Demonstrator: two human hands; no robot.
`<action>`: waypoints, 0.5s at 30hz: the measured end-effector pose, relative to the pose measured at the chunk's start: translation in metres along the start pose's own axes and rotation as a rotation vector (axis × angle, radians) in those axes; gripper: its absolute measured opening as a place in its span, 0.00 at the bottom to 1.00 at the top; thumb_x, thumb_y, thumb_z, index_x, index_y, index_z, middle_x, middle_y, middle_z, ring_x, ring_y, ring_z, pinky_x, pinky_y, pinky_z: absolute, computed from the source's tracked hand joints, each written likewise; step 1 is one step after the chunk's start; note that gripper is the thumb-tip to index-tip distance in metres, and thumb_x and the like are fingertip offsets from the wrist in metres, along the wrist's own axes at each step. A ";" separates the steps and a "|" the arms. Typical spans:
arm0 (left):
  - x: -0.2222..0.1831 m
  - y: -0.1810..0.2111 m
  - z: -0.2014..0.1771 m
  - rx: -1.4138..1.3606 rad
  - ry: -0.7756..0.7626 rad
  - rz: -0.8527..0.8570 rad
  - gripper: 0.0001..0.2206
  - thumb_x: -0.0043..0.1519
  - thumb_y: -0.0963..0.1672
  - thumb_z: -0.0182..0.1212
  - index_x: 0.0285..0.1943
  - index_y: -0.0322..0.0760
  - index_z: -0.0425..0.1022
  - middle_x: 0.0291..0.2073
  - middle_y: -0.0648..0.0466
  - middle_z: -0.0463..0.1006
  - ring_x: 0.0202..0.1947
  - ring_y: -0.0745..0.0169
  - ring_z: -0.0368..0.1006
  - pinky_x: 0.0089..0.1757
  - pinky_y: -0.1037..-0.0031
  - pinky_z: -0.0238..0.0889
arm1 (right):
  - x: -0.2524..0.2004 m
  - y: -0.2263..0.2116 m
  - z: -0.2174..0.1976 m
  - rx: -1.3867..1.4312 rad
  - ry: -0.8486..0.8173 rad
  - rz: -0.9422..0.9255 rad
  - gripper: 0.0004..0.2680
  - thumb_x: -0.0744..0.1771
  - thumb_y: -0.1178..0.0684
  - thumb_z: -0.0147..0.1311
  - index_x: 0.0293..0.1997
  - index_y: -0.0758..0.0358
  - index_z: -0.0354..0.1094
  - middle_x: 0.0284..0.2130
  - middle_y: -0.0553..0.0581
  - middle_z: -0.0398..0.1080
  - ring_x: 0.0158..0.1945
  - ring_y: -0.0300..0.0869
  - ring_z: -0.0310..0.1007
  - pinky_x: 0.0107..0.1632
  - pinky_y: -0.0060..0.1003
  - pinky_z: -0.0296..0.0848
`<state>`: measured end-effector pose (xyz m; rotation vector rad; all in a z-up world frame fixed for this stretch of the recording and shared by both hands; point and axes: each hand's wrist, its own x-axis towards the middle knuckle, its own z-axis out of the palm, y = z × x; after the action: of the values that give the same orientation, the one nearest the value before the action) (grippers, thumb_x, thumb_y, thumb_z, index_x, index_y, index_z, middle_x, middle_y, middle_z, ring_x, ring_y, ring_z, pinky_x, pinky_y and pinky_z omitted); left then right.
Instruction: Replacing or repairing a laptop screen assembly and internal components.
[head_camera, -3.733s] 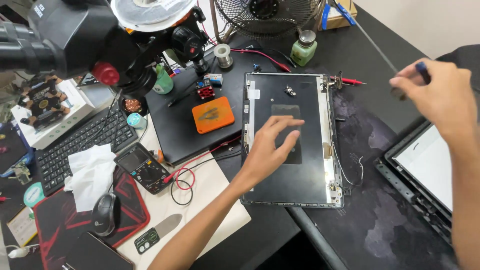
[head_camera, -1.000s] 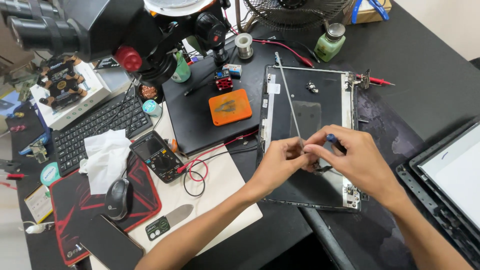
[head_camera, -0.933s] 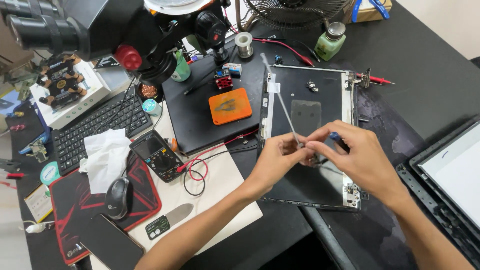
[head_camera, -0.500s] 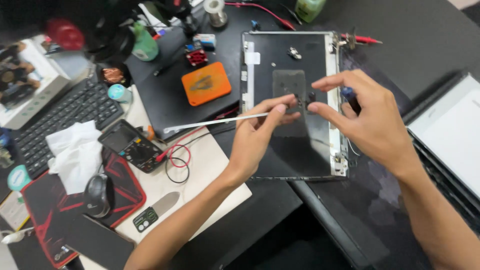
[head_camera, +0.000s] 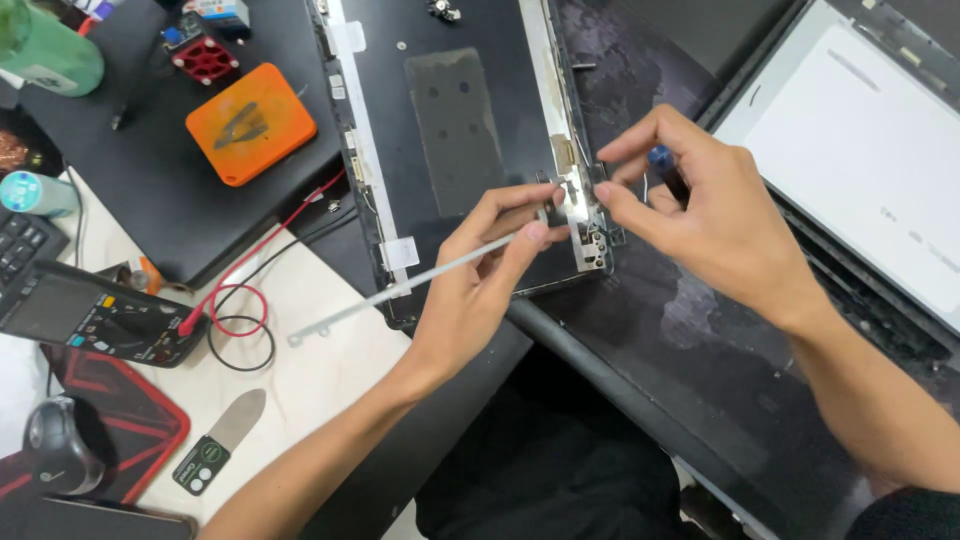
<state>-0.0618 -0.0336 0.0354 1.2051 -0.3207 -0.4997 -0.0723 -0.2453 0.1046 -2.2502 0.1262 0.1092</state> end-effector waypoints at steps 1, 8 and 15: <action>-0.004 0.001 0.004 -0.003 -0.005 -0.003 0.16 0.73 0.44 0.52 0.66 0.28 0.69 0.60 0.44 0.77 0.59 0.57 0.77 0.59 0.71 0.68 | -0.007 0.007 -0.001 -0.002 0.003 0.006 0.10 0.66 0.55 0.62 0.50 0.64 0.69 0.31 0.49 0.76 0.19 0.29 0.52 0.24 0.29 0.53; -0.039 0.010 -0.002 0.355 -0.048 -0.026 0.14 0.69 0.42 0.58 0.60 0.29 0.73 0.56 0.48 0.81 0.56 0.63 0.78 0.56 0.75 0.68 | -0.041 0.048 -0.003 -0.116 0.028 0.082 0.10 0.65 0.55 0.62 0.49 0.65 0.70 0.30 0.52 0.77 0.24 0.33 0.62 0.28 0.30 0.63; -0.066 0.010 -0.036 0.460 0.105 -0.313 0.08 0.60 0.41 0.67 0.45 0.29 0.82 0.35 0.53 0.83 0.34 0.71 0.76 0.37 0.76 0.69 | -0.054 0.064 0.006 -0.103 0.028 0.154 0.11 0.64 0.55 0.62 0.50 0.63 0.70 0.30 0.52 0.79 0.20 0.34 0.62 0.25 0.31 0.63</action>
<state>-0.0986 0.0327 0.0342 1.7377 -0.1588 -0.6507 -0.1344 -0.2776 0.0585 -2.3430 0.3160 0.1706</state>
